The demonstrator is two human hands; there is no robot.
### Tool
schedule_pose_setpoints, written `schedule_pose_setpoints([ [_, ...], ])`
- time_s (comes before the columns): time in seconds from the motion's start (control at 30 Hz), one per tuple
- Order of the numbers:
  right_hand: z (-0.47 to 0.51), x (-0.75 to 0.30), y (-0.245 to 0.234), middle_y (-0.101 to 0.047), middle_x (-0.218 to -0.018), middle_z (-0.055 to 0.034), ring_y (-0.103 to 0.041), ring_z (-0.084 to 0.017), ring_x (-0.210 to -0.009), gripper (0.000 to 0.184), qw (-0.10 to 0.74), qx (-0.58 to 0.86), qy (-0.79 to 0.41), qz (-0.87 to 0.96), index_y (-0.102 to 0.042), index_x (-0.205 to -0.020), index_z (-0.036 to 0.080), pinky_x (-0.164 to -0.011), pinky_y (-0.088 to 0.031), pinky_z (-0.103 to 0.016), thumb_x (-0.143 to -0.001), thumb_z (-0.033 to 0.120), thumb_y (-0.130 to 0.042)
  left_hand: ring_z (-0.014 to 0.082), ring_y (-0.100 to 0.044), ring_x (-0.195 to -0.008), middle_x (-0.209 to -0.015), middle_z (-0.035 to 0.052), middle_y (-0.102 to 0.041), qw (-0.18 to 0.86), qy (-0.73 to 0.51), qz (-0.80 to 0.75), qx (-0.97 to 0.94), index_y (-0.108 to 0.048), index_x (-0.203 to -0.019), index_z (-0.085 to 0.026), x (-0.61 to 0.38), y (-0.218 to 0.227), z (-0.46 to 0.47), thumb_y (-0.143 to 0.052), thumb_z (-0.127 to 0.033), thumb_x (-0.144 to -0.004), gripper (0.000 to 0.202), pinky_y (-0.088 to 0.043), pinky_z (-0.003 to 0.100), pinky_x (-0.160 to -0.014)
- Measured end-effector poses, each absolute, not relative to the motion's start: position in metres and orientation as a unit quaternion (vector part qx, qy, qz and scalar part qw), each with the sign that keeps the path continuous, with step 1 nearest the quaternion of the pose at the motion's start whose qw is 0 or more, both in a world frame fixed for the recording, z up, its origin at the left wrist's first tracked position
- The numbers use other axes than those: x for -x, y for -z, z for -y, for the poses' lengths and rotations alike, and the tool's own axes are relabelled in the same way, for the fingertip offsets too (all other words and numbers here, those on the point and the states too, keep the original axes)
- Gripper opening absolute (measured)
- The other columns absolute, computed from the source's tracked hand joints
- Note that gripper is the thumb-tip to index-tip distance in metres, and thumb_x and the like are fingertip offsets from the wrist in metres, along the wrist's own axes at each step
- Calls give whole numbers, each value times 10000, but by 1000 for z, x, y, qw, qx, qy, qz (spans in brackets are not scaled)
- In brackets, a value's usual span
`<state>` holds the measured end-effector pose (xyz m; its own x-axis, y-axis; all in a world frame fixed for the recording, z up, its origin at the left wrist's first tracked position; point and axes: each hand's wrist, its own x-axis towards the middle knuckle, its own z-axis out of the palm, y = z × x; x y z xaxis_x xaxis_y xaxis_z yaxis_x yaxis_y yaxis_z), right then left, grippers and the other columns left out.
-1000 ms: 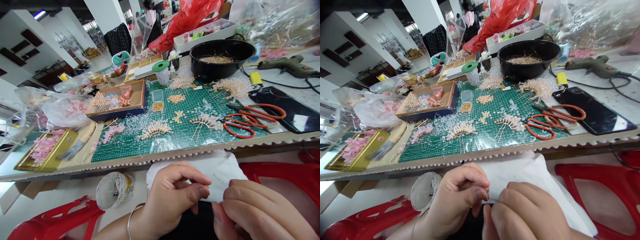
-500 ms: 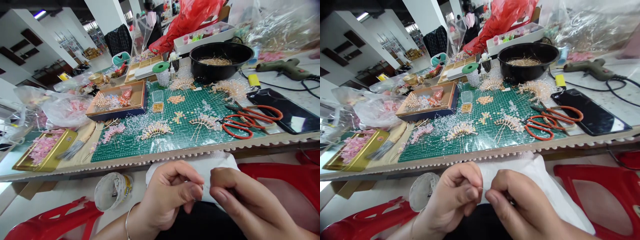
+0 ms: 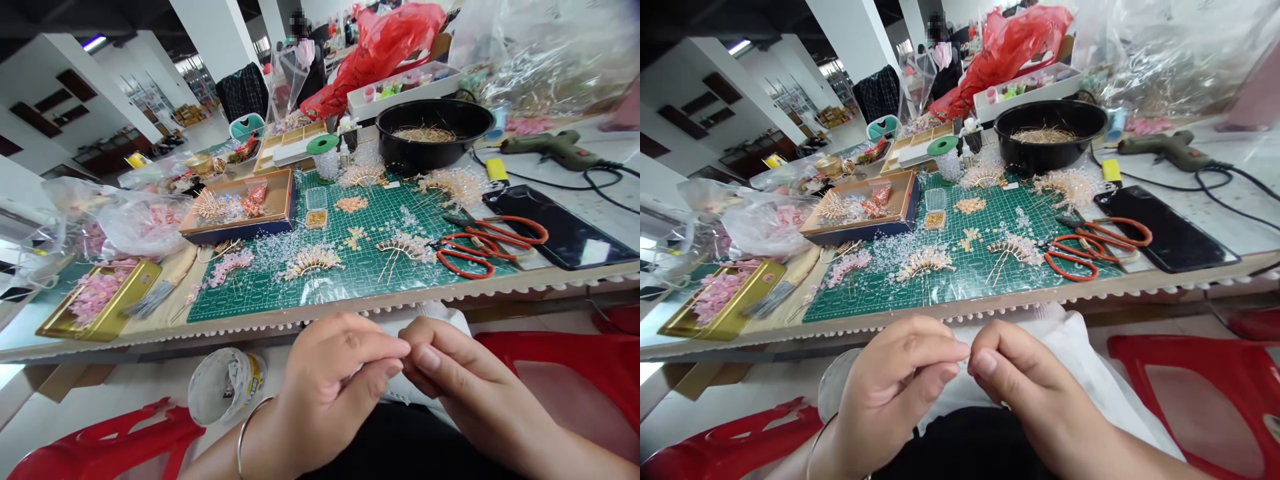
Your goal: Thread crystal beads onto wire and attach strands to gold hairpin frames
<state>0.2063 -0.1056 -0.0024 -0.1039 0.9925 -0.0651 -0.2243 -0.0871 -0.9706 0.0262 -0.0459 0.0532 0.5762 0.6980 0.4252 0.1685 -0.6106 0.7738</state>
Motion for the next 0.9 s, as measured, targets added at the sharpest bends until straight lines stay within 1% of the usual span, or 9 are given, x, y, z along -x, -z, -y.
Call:
schedule_pose_setpoints([
  [0.17, 102, -207, -7, -486, -682, 33, -369, -108, -575, 302, 500, 391, -635, 440, -653, -982, 238, -518, -340, -221, -1035, 443, -439, 139, -657, -801, -855, 42, -727, 251, -357, -264, -860, -702, -901, -173, -26, -66, 38, -655, -169, -905, 47, -511, 256, -760],
  [0.27, 99, -208, -17, -512, -699, 29, -370, -108, -590, 262, 473, 417, -643, 434, -635, -911, 227, -514, -327, -224, -994, 456, -537, 126, -631, -788, -827, 19, -709, 264, -346, -264, -861, -687, -862, -176, -25, -77, 30, -634, -156, -915, 77, -489, 246, -746],
  [0.37, 92, -208, -35, -543, -660, 33, -366, -91, -557, 266, 486, 425, -631, 430, -619, -793, 216, -480, -321, -199, -950, 430, -626, 114, -604, -773, -825, 3, -681, 357, -360, -278, -816, -677, -844, -189, -25, -77, 20, -638, -210, -928, 95, -460, 220, -665],
  [0.43, 84, -207, -50, -566, -615, 28, -407, -80, -512, 256, 515, 414, -616, 429, -637, -757, 211, -452, -355, -183, -935, 394, -651, 122, -623, -812, -908, 14, -683, 477, -384, -283, -738, -668, -962, -202, -26, -68, 14, -616, -321, -957, 130, -477, 223, -669],
  [0.57, 73, -208, -73, -703, -719, -15, -666, -128, -669, 203, 549, 383, -588, 454, -704, -800, 227, -598, -543, -202, -948, 352, -645, 186, -641, -1040, -1114, 81, -680, 640, -355, -248, -635, -604, -1173, -187, -29, -39, 10, -566, -491, -963, 372, -511, 319, -901],
  [0.67, 69, -212, -82, -736, -870, -24, -718, -179, -805, 158, 533, 404, -542, 508, -733, -878, 263, -659, -593, -259, -938, 392, -664, 237, -595, -1177, -1261, 113, -650, 613, -288, -226, -700, -614, -1212, -181, -29, -27, 12, -585, -493, -949, 410, -469, 374, -995],
  [0.77, 68, -215, -87, -720, -864, -28, -716, -207, -809, 162, 517, 417, -495, 560, -726, -857, 276, -645, -614, -297, -918, 420, -682, 282, -581, -1204, -1299, 109, -651, 537, -246, -223, -775, -617, -1253, -197, -29, -22, 15, -701, -471, -868, 479, -445, 421, -1025],
  [0.83, 66, -214, -89, -687, -785, -17, -705, -186, -735, 162, 510, 391, -476, 601, -699, -874, 272, -595, -602, -280, -958, 392, -630, 284, -601, -1162, -1244, 102, -684, 493, -231, -221, -809, -639, -1218, -198, -29, -19, 17, -741, -446, -834, 468, -437, 432, -1024],
  [0.9, 65, -213, -90, -609, -661, 15, -655, -146, -580, 192, 508, 410, -377, 657, -646, -890, 266, -505, -554, -254, -1008, 370, -536, 253, -635, -1079, -1143, 83, -726, 472, -232, -226, -820, -676, -1130, -195, -28, -14, 20, -729, -380, -851, 338, -443, 409, -1001],
])
